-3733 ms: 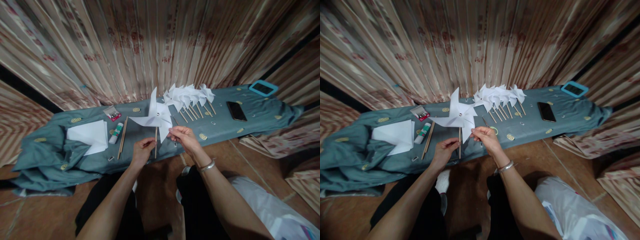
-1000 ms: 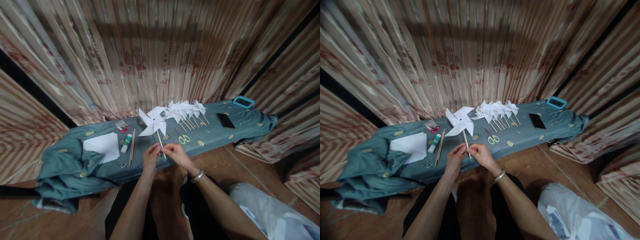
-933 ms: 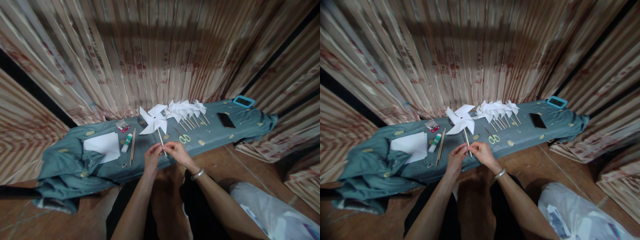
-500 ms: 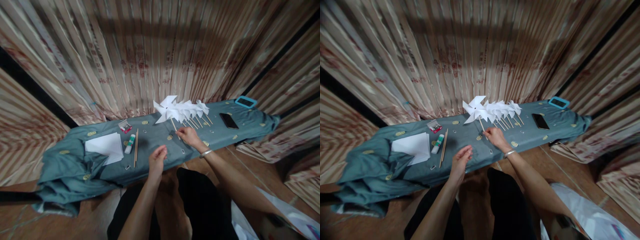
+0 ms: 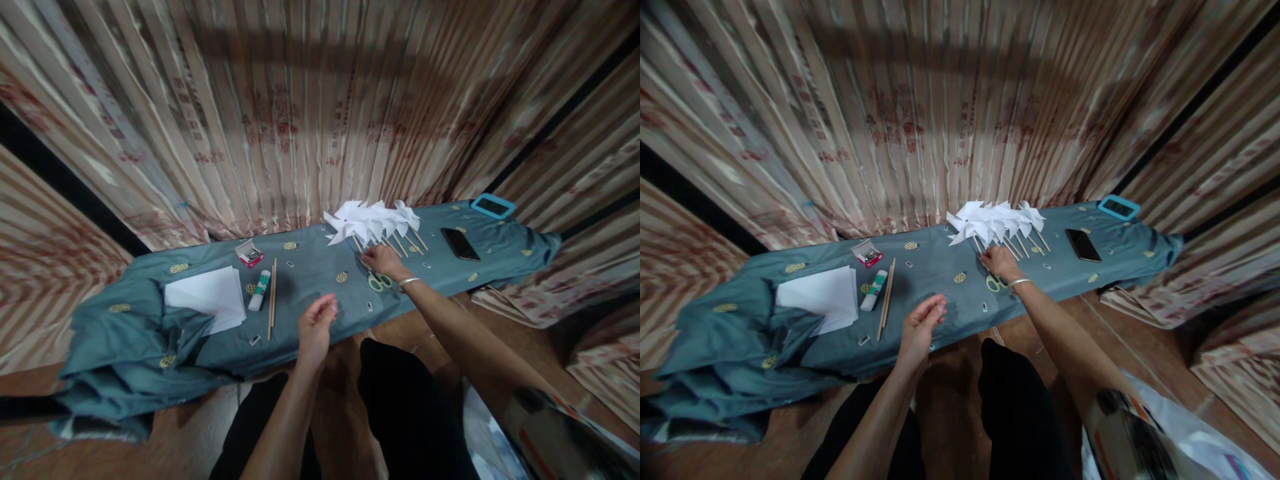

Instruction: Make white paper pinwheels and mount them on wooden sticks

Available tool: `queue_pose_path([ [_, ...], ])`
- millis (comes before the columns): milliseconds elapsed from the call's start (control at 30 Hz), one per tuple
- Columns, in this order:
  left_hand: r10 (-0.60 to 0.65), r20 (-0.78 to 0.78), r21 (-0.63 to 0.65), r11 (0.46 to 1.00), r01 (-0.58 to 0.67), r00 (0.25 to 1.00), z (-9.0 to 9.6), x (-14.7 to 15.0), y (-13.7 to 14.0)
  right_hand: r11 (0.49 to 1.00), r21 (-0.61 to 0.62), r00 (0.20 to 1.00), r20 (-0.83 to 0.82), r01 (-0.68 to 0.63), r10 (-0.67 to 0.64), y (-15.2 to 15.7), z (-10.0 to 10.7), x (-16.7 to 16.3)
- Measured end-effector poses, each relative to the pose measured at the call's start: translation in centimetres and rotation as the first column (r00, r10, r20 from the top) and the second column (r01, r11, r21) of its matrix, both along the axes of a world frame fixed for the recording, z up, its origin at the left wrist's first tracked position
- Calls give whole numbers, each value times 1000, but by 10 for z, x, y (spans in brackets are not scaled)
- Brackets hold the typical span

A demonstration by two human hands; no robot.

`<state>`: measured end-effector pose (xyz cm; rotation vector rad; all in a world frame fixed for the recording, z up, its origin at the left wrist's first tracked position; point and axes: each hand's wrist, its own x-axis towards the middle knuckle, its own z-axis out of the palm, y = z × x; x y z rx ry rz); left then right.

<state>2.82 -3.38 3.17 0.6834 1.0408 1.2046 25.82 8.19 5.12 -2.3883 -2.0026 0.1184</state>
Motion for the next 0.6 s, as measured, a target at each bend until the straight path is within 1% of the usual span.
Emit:
queue_pose_path([
  [200, -3, 1, 17, 1000, 3, 1000, 0, -1, -1, 1000, -27, 1000, 29, -5, 6, 7, -4, 2],
  [400, 0, 0, 15, 1000, 0, 1000, 0, 1, 0, 999, -46, 999, 48, 7, -5, 6, -5, -2],
  [600, 3, 11, 19, 1000, -3, 1000, -2, 0, 0, 1000, -19, 997, 74, 10, -9, 2, -1, -7],
])
